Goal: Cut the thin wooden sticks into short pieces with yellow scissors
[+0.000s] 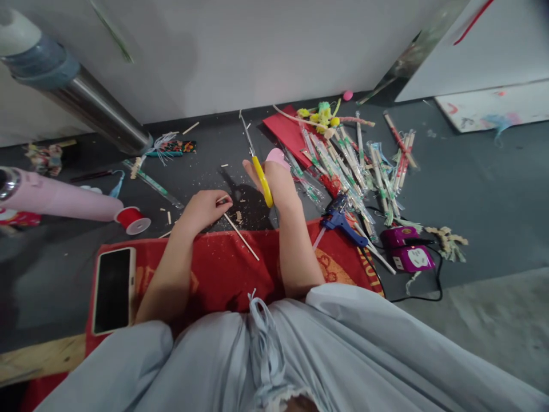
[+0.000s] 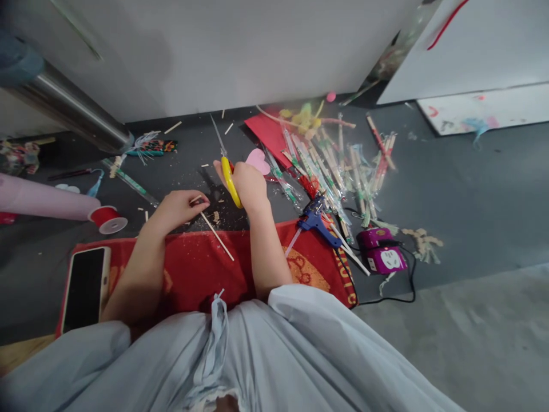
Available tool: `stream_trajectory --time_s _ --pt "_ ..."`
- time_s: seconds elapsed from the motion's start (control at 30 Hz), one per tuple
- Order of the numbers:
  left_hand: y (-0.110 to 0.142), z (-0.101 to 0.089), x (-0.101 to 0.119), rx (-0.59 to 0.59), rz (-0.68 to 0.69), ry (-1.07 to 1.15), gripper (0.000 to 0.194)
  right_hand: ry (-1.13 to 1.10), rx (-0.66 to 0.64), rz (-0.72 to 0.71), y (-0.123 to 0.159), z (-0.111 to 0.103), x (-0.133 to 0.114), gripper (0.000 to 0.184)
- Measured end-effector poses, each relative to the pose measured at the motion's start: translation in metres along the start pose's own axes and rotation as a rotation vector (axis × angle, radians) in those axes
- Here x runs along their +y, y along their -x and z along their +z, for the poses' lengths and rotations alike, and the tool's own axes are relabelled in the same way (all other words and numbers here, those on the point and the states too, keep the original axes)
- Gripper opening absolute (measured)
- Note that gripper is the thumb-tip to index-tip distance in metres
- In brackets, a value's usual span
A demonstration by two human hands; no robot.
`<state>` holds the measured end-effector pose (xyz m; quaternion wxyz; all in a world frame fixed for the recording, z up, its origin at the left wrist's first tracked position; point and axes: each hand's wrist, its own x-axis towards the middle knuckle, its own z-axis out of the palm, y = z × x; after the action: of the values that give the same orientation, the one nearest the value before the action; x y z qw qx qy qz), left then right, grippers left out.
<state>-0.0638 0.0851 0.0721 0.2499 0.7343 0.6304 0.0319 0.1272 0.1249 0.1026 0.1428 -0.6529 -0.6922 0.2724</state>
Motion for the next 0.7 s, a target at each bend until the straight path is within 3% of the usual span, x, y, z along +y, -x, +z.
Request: stream_trajectory --time_s 0.23,0.37,0.5,0.7 --pt "-0.003 0.004 0.002 -0.042 0.000 0.031 0.020 -0.004 -0.033 -0.042 -0.002 0.006 0.000 0.072" --pt "-0.003 0.001 0.000 0.094 -0.063 0.060 0.031 0.018 -0.048 -0.058 -0.003 0.008 -0.002 0.067" --pt "-0.001 -0.007 -0.008 0.260 -0.019 0.037 0.042 0.020 -0.040 -0.099 -0.001 0.010 -0.005 0.064" --pt "0.008 -0.024 -0.010 0.293 -0.100 0.153 0.039 0.006 -0.076 -0.162 0.003 0.016 -0.010 0.067"
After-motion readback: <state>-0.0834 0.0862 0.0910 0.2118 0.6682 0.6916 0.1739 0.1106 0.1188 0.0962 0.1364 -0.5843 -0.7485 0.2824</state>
